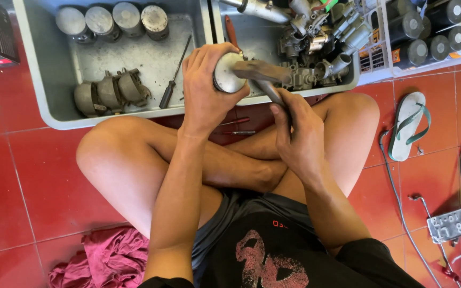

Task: Cleaning and inspecting motorcycle engine components like pistons and cylinder heads using a brush, hammer, and other small tools.

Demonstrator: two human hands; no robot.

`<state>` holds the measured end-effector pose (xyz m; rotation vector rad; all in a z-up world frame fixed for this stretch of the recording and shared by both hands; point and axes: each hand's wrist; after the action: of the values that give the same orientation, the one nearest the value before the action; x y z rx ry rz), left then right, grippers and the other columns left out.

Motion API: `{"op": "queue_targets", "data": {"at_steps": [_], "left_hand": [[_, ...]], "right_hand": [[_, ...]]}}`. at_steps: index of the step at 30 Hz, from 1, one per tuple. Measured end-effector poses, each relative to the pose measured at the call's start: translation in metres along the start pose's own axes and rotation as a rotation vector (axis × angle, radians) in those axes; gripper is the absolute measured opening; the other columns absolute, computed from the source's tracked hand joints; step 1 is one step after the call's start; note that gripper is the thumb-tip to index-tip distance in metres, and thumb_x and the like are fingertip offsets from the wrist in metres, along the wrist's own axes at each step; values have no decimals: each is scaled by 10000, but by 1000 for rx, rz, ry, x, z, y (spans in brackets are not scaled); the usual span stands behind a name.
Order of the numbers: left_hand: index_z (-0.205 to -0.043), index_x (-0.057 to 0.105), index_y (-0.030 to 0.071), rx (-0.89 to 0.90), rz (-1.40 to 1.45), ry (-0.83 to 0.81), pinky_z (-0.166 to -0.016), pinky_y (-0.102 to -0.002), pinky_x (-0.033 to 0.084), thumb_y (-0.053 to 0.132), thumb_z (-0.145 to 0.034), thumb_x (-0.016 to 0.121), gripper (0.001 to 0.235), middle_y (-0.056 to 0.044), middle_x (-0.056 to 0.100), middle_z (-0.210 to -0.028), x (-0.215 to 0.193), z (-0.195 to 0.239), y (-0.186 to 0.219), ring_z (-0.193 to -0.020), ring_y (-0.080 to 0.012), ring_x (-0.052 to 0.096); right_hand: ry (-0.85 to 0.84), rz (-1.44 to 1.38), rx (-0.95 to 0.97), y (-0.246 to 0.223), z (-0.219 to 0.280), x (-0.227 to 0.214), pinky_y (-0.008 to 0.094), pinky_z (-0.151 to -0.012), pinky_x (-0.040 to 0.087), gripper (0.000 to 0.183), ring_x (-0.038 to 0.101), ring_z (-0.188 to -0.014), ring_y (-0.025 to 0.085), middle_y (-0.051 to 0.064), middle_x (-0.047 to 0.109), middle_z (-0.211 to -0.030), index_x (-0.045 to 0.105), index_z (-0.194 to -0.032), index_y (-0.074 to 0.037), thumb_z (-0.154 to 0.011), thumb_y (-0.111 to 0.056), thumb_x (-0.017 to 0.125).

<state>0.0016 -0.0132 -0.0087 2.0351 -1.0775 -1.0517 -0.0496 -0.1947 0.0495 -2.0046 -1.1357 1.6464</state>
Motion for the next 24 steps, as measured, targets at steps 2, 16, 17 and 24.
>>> {"op": "queue_targets", "data": {"at_steps": [2,16,17,24], "left_hand": [[-1143,625,122,4,-21,10,-1032,-398,394,68,-606,904,608,2,675,-1065,0,1,-2,-999,-234,621],[-1143,623,120,1,-51,-10,-1032,-402,382,80,-626,886,582,-8,676,-1059,1,1,4,-1015,-237,614],[-1147,633,120,-10,-55,-24,-1047,-406,373,90,-627,879,575,-14,681,-1064,0,3,7,-1036,-242,614],[-1156,596,105,-65,-26,34,-1021,-382,381,75,-707,857,521,-39,666,-1056,-9,3,8,-973,-245,620]], "right_hand": [[-33,79,-34,-6,-6,-4,335,-685,485,245,586,-742,229,132,666,-970,633,-1253,48,-1008,40,633],[-19,37,-39,5,-1,0,320,-650,466,255,549,-700,208,111,627,-925,633,-1254,41,-999,43,642],[-47,50,-34,7,1,-1,336,-664,475,259,560,-706,229,121,620,-920,633,-1257,37,-998,34,637],[-74,111,41,33,10,-50,350,-740,501,347,625,-845,264,156,634,-1032,634,-1234,64,-903,79,735]]}}
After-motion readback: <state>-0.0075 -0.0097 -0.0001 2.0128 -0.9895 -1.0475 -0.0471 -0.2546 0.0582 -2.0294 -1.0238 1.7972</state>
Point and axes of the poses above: each hand's wrist, its own z-axis away from the middle knuckle, its own x-axis out of the palm, y = z × x
